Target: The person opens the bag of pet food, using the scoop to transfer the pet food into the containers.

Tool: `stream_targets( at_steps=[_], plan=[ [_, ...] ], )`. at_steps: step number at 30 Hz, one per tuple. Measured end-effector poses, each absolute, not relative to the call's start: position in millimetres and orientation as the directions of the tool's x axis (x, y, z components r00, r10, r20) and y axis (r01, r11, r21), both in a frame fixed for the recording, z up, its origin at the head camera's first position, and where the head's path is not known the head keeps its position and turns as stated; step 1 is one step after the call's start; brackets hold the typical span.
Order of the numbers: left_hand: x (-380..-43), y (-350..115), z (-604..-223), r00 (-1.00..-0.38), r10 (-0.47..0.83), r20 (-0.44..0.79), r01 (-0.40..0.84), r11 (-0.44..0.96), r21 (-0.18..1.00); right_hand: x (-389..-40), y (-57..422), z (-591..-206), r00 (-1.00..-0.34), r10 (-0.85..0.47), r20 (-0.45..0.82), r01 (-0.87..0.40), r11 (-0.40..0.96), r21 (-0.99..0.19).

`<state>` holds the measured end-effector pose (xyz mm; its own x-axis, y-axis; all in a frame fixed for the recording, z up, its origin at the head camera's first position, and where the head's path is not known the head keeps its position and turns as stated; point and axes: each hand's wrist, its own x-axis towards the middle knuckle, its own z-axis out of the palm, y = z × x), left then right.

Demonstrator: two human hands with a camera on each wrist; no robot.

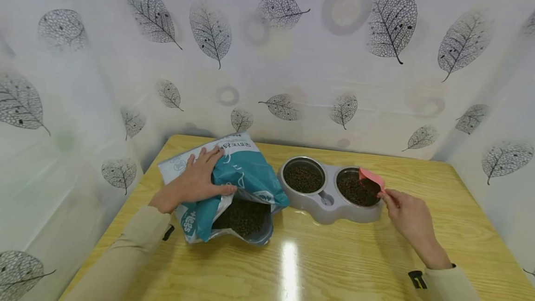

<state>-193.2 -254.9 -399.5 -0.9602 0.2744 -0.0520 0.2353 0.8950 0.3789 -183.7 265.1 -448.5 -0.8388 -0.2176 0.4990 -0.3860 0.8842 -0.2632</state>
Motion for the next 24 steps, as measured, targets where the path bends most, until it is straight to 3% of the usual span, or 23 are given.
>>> stream_targets(
  at_steps=[8, 18, 21, 24],
  plan=[
    [-193.3, -254.8, -398.6, -0.960, 0.273, -0.055, 0.233, 0.897, 0.376, -181.9, 263.8, -448.6, -0.807, -0.192, 0.558, -0.362, 0.908, -0.212],
    [-194.1, -255.4, -399.4, -0.961, 0.271, -0.050, 0.235, 0.899, 0.370, -181.7, 263.3, -449.2, -0.761, -0.138, 0.633, -0.374, 0.892, -0.255],
    [-193.8, -255.1, -399.8, -0.961, 0.272, -0.052, 0.234, 0.898, 0.371, -180.6, 261.9, -447.6, -0.803, -0.109, 0.585, -0.346, 0.885, -0.311],
    [-193.6, -254.5, -400.2, -0.961, 0.271, -0.054, 0.233, 0.899, 0.372, -177.8, 259.7, -443.2, -0.908, -0.032, 0.418, -0.246, 0.849, -0.467]
  ],
)
